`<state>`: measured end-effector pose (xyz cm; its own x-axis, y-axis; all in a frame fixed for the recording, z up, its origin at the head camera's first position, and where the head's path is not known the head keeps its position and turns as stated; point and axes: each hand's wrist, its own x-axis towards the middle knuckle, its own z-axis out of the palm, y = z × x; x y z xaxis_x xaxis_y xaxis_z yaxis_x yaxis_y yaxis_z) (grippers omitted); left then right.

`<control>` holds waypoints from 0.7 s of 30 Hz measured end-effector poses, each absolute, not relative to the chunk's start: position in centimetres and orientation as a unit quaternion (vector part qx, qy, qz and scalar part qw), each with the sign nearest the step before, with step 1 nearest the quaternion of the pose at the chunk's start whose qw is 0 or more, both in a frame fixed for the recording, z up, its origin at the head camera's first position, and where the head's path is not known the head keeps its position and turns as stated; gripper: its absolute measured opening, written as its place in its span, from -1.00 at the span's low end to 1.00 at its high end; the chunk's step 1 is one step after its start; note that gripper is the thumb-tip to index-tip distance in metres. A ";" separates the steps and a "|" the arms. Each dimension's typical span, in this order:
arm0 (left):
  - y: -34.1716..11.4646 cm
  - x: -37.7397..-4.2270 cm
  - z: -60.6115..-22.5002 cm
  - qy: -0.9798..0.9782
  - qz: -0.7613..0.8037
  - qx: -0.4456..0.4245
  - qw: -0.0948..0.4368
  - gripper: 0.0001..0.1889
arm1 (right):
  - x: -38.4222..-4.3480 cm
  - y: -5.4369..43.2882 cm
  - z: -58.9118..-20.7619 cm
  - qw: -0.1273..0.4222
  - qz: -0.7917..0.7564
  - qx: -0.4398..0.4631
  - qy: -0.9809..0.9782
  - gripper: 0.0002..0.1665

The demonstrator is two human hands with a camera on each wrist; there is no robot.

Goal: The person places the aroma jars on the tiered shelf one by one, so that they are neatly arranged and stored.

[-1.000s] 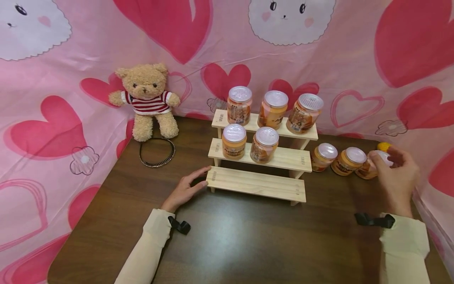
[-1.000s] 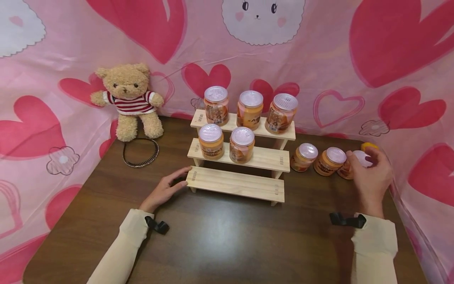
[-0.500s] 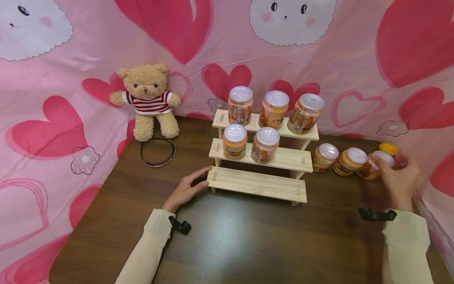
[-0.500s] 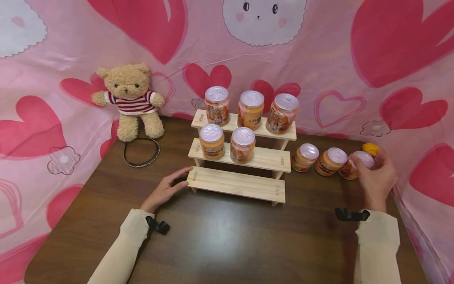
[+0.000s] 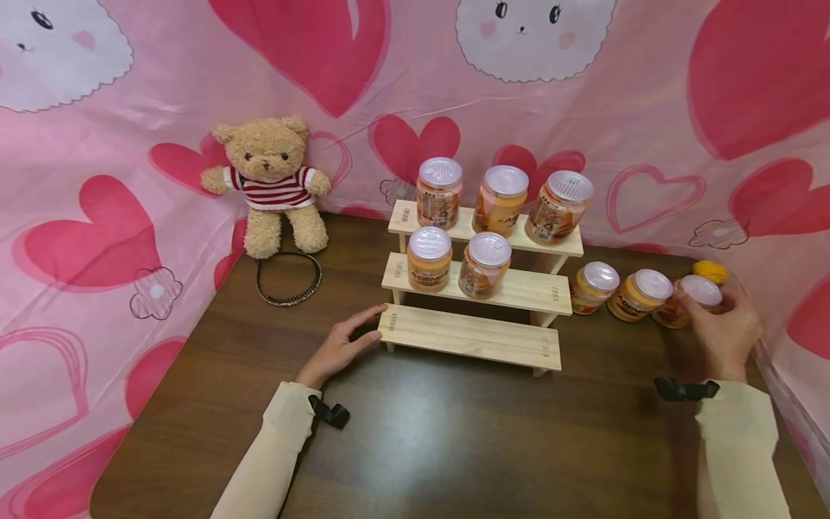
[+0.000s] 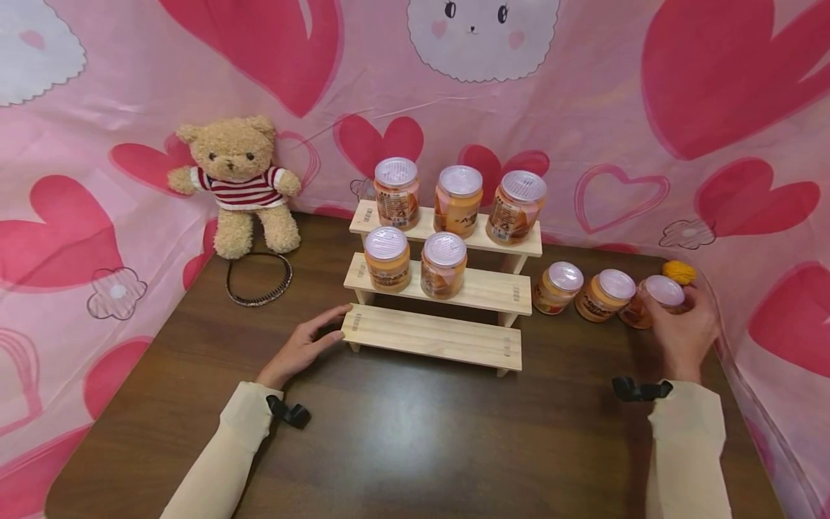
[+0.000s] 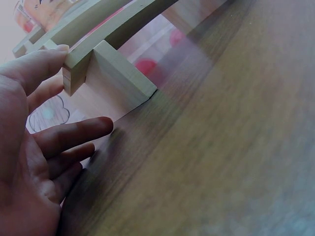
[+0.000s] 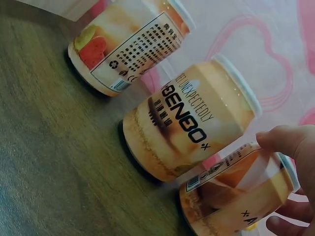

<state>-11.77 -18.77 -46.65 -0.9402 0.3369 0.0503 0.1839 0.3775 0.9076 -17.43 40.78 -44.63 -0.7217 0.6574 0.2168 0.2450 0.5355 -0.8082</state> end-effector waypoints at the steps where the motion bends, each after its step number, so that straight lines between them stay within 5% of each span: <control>1: -18.8 -11.8 -46.7 0.827 0.535 0.158 0.070 -0.48 | -17.5 40.8 -44.7 0.260 0.398 -0.269 -0.838 -0.70; 10: -18.8 -11.8 -46.6 0.829 0.531 0.162 0.067 -0.48 | -17.8 40.7 -45.5 0.274 0.420 -0.280 -0.818 -0.26; 21: -18.7 -11.7 -46.2 0.828 0.531 0.162 0.072 -0.49 | -17.8 40.8 -45.7 0.292 0.435 -0.314 -0.792 -0.18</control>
